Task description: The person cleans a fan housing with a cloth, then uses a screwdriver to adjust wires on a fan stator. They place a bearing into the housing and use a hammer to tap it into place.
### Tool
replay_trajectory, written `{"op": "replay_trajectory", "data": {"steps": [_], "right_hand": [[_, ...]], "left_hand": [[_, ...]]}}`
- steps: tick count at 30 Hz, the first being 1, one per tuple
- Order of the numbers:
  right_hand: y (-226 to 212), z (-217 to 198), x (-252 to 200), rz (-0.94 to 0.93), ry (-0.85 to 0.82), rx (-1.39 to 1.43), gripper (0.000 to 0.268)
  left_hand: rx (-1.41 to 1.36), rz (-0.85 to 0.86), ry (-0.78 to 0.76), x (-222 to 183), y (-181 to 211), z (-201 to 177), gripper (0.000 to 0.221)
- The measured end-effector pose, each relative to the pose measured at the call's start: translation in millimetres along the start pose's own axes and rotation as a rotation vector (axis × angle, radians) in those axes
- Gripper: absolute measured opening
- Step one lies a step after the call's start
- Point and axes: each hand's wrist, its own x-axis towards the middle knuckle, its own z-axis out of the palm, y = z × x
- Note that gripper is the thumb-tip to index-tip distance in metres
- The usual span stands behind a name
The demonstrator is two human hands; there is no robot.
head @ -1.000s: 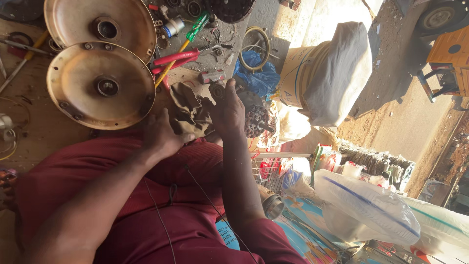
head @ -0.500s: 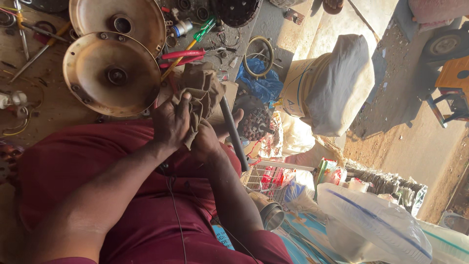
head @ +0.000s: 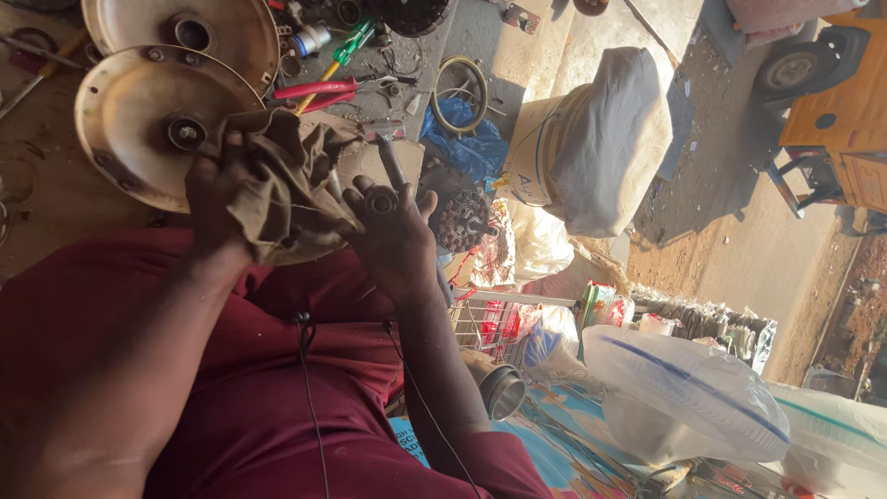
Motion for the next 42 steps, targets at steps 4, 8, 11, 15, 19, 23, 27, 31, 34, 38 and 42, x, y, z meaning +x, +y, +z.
{"op": "replay_trajectory", "data": {"steps": [4, 8, 11, 15, 19, 23, 27, 31, 34, 38, 42], "right_hand": [[23.3, 19.4, 16.8, -0.077, 0.197, 0.018, 0.042], [29.1, 15.3, 19.6, -0.049, 0.051, 0.16, 0.036], [30.4, 2.3, 2.8, -0.016, -0.161, 0.338, 0.031], [13.8, 2.7, 2.0, 0.058, -0.109, 0.247, 0.03], [-9.1, 5.7, -2.0, 0.032, -0.132, 0.412, 0.052], [-14.3, 9.4, -5.0, -0.054, -0.168, 0.38, 0.043], [-15.5, 5.1, 7.8, -0.119, 0.015, 0.212, 0.039], [7.5, -5.9, 16.9, -0.049, 0.251, 0.09, 0.035], [22.3, -6.8, 19.0, 0.019, 0.194, 0.248, 0.032], [14.3, -5.7, 2.4, 0.011, 0.042, 0.121, 0.026], [-16.0, -8.7, -0.9, -0.01, -0.052, 0.084, 0.047]], "left_hand": [[0.327, 0.198, -0.133, -26.4, 9.8, 35.3, 0.034], [0.717, 0.148, 0.113, -7.6, -12.6, 37.3, 0.036], [0.734, 0.122, 0.139, -2.3, -29.0, 20.9, 0.035], [0.94, -0.125, 0.175, 18.2, -22.0, 3.3, 0.034], [0.585, 0.039, 0.221, 34.2, -21.4, -0.6, 0.023], [0.563, -0.007, 0.076, 32.5, -16.0, -1.8, 0.02], [0.126, -0.179, 0.011, 23.3, 4.1, 26.3, 0.029], [0.502, 0.078, -0.13, -8.0, 3.0, 49.8, 0.027], [0.793, 0.025, -0.135, -5.6, -2.8, 50.8, 0.027], [0.597, -0.277, -0.052, 5.4, -8.8, 44.8, 0.028], [0.027, -0.275, 0.048, 18.1, -8.5, 32.9, 0.017]]}}
